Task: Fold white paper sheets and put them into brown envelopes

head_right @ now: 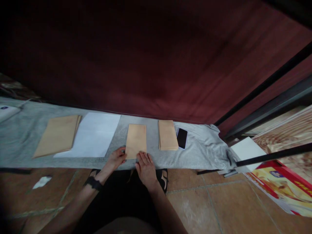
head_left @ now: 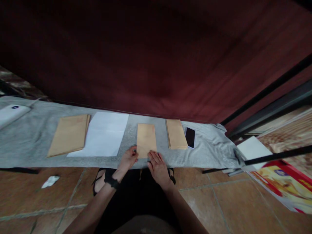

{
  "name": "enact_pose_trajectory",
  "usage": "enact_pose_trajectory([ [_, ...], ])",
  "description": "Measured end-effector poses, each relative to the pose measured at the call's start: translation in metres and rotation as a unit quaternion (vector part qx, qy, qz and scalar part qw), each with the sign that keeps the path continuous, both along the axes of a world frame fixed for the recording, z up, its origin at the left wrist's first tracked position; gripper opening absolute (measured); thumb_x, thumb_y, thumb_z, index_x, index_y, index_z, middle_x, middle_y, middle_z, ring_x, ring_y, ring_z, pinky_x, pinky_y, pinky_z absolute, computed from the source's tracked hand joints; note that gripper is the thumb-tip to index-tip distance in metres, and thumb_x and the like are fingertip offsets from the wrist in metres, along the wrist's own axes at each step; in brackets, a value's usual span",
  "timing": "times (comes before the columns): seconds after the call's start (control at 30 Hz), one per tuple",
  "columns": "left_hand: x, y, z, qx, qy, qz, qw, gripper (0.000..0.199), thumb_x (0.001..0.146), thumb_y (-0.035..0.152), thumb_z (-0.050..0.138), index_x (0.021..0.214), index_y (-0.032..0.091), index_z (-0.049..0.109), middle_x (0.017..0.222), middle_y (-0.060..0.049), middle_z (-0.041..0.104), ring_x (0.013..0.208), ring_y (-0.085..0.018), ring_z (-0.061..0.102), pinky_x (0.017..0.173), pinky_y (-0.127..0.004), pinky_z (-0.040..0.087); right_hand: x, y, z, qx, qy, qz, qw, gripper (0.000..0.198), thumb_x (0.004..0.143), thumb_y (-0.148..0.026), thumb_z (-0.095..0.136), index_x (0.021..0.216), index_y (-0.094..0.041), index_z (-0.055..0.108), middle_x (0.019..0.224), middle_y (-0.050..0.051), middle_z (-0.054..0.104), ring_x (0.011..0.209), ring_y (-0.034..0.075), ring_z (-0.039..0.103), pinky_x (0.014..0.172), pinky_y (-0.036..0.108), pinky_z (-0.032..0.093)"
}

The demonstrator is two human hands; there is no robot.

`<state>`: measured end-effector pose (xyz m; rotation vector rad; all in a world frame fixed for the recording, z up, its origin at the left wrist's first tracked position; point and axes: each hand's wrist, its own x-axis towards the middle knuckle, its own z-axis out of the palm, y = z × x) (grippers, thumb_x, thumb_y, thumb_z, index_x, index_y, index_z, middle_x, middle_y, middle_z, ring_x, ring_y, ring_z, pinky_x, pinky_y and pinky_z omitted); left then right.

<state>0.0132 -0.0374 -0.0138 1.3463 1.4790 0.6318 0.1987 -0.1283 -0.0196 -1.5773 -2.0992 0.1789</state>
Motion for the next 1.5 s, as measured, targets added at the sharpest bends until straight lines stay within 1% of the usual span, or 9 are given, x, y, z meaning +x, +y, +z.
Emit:
enact_pose_trajectory([
  [0.1, -0.003, -0.005, 0.006, 0.044, 0.131, -0.026, 0.990, 0.026, 0.088, 0.021, 0.053, 0.111, 0.018, 0.064, 0.071, 0.000, 0.067, 0.058, -0.016, 0.063, 0.055, -0.025, 0.044, 0.005, -0.005, -0.010, 0.019, -0.023, -0.003, 1.000, 0.047, 0.103, -0.023, 0.045, 0.150, -0.018, 0.045, 0.152, 0.008, 0.051, 0.142, 0.020, 0.046, 0.123, 0.044, 0.032],
  [0.2, -0.003, -0.004, 0.013, 0.130, 0.272, -0.024, 0.953, 0.023, 0.097, 0.031, 0.048, 0.105, 0.020, 0.067, 0.084, -0.006, 0.072, 0.076, -0.021, 0.068, 0.068, -0.029, 0.049, 0.008, -0.006, -0.019, 0.038, -0.009, -0.005, 0.999, 0.046, 0.103, -0.022, 0.042, 0.149, -0.017, 0.047, 0.151, 0.008, 0.052, 0.141, 0.020, 0.047, 0.123, 0.044, 0.033],
  [0.33, 0.012, 0.026, 0.016, 0.320, 0.262, -0.097, 0.905, 0.037, 0.101, 0.031, 0.037, 0.123, 0.019, 0.064, 0.122, -0.011, 0.069, 0.113, -0.022, 0.064, 0.099, -0.034, 0.048, 0.010, -0.003, -0.023, 0.050, 0.019, 0.002, 0.999, 0.043, 0.103, -0.018, 0.042, 0.145, -0.016, 0.052, 0.146, 0.009, 0.057, 0.138, 0.019, 0.051, 0.121, 0.044, 0.035],
  [0.43, 0.028, 0.068, 0.007, 0.389, 0.268, -0.187, 0.861, 0.046, 0.101, 0.029, 0.033, 0.139, 0.013, 0.054, 0.149, -0.013, 0.053, 0.141, -0.023, 0.045, 0.116, -0.039, 0.036, 0.010, -0.001, -0.023, 0.058, 0.033, 0.002, 0.998, 0.043, 0.101, -0.014, 0.042, 0.142, -0.017, 0.054, 0.142, 0.009, 0.061, 0.135, 0.020, 0.054, 0.120, 0.045, 0.038],
  [0.6, 0.046, 0.127, -0.014, 0.373, 0.323, -0.221, 0.841, 0.055, 0.101, 0.036, 0.029, 0.151, 0.017, 0.043, 0.157, -0.010, 0.044, 0.150, -0.025, 0.031, 0.122, -0.047, 0.024, 0.011, -0.001, -0.024, 0.078, 0.045, 0.007, 0.996, 0.043, 0.100, -0.013, 0.045, 0.141, -0.019, 0.055, 0.138, 0.010, 0.064, 0.133, 0.020, 0.056, 0.116, 0.047, 0.042],
  [0.77, 0.057, 0.143, -0.022, 0.363, 0.325, -0.280, 0.827, 0.055, 0.102, 0.037, 0.027, 0.153, 0.024, 0.041, 0.159, -0.004, 0.043, 0.150, -0.023, 0.031, 0.123, -0.049, 0.015, 0.010, 0.000, -0.024, 0.091, 0.051, 0.006, 0.995, 0.045, 0.098, -0.012, 0.047, 0.141, -0.021, 0.054, 0.138, 0.010, 0.063, 0.133, 0.021, 0.056, 0.115, 0.049, 0.044],
  [1.07, 0.057, 0.127, -0.031, 0.380, 0.309, -0.359, 0.795, 0.058, 0.103, 0.039, 0.025, 0.154, 0.016, 0.037, 0.163, -0.008, 0.035, 0.152, -0.018, 0.025, 0.124, -0.037, 0.013, 0.012, 0.001, -0.025, 0.074, 0.061, 0.009, 0.995, 0.047, 0.097, -0.010, 0.047, 0.142, -0.020, 0.052, 0.138, 0.009, 0.063, 0.133, 0.021, 0.055, 0.115, 0.048, 0.043],
  [1.27, 0.052, 0.103, -0.027, 0.364, 0.295, -0.378, 0.798, 0.061, 0.105, 0.044, 0.025, 0.155, 0.012, 0.034, 0.165, -0.011, 0.030, 0.153, -0.018, 0.022, 0.125, -0.034, 0.012, 0.014, 0.001, -0.028, 0.071, 0.063, 0.015, 0.995, 0.046, 0.097, -0.012, 0.047, 0.142, -0.021, 0.052, 0.137, 0.010, 0.064, 0.132, 0.021, 0.056, 0.115, 0.049, 0.043],
  [1.5, 0.043, 0.076, -0.021, 0.365, 0.276, -0.396, 0.796, 0.060, 0.106, 0.048, 0.021, 0.157, 0.017, 0.031, 0.165, -0.008, 0.030, 0.153, -0.015, 0.021, 0.125, -0.034, 0.011, 0.014, -0.001, -0.030, 0.072, 0.060, 0.008, 0.996, 0.044, 0.097, -0.012, 0.046, 0.140, -0.019, 0.054, 0.138, 0.011, 0.063, 0.132, 0.021, 0.055, 0.116, 0.048, 0.043],
])
